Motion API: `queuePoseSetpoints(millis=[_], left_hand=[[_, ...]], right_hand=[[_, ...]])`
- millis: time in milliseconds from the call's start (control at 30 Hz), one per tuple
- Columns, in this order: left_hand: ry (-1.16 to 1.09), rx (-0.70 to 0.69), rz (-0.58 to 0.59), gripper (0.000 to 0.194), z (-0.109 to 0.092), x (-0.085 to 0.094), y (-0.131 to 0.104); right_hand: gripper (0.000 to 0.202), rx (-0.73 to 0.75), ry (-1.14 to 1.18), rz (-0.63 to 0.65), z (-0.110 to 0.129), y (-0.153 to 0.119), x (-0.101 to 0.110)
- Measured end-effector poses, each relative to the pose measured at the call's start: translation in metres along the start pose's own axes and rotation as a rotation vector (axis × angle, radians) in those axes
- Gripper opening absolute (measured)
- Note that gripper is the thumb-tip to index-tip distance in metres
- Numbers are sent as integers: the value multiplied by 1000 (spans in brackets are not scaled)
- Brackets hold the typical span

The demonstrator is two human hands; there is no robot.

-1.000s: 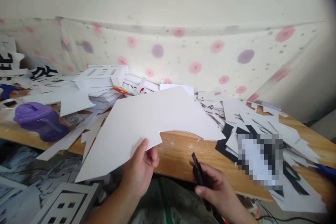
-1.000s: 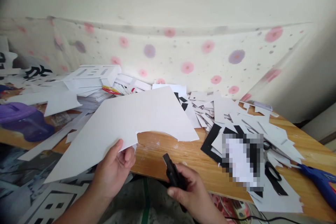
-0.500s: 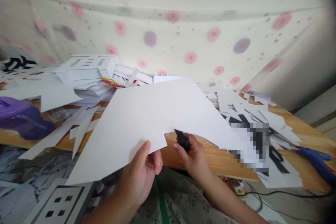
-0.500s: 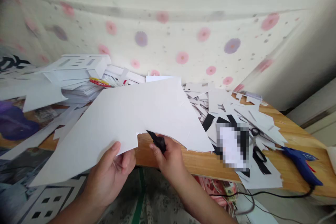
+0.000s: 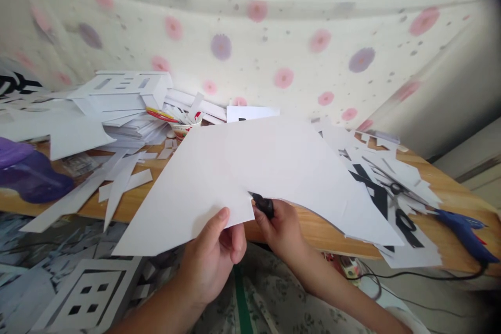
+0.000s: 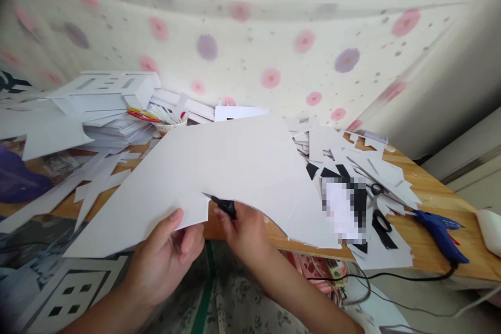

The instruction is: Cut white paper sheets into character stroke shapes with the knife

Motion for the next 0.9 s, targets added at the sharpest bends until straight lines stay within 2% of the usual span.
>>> queuePoseSetpoints(millis=[400, 533, 767, 900], left_hand=[[-45, 95, 30, 50, 2, 0, 1], [-22, 88, 25, 46, 2, -3, 0], [-5, 85, 29, 44, -1, -4, -2], [22, 43, 21, 45, -3, -3, -2]], right_hand=[[18, -25, 83, -13, 0, -4, -5], [16, -17, 77, -25, 4, -2, -3], [21, -23, 99, 31, 8, 1, -1], [16, -41, 206, 88, 6, -2, 2]])
Point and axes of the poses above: each hand's wrist, its own y-axis towards the middle knuckle, its own x-axis out of the back of the hand, z = x × y, the point moved 3 cm from there along y, towards the middle knuckle, and after that the axes turned 1 degree about x, right-handed, at the moved point
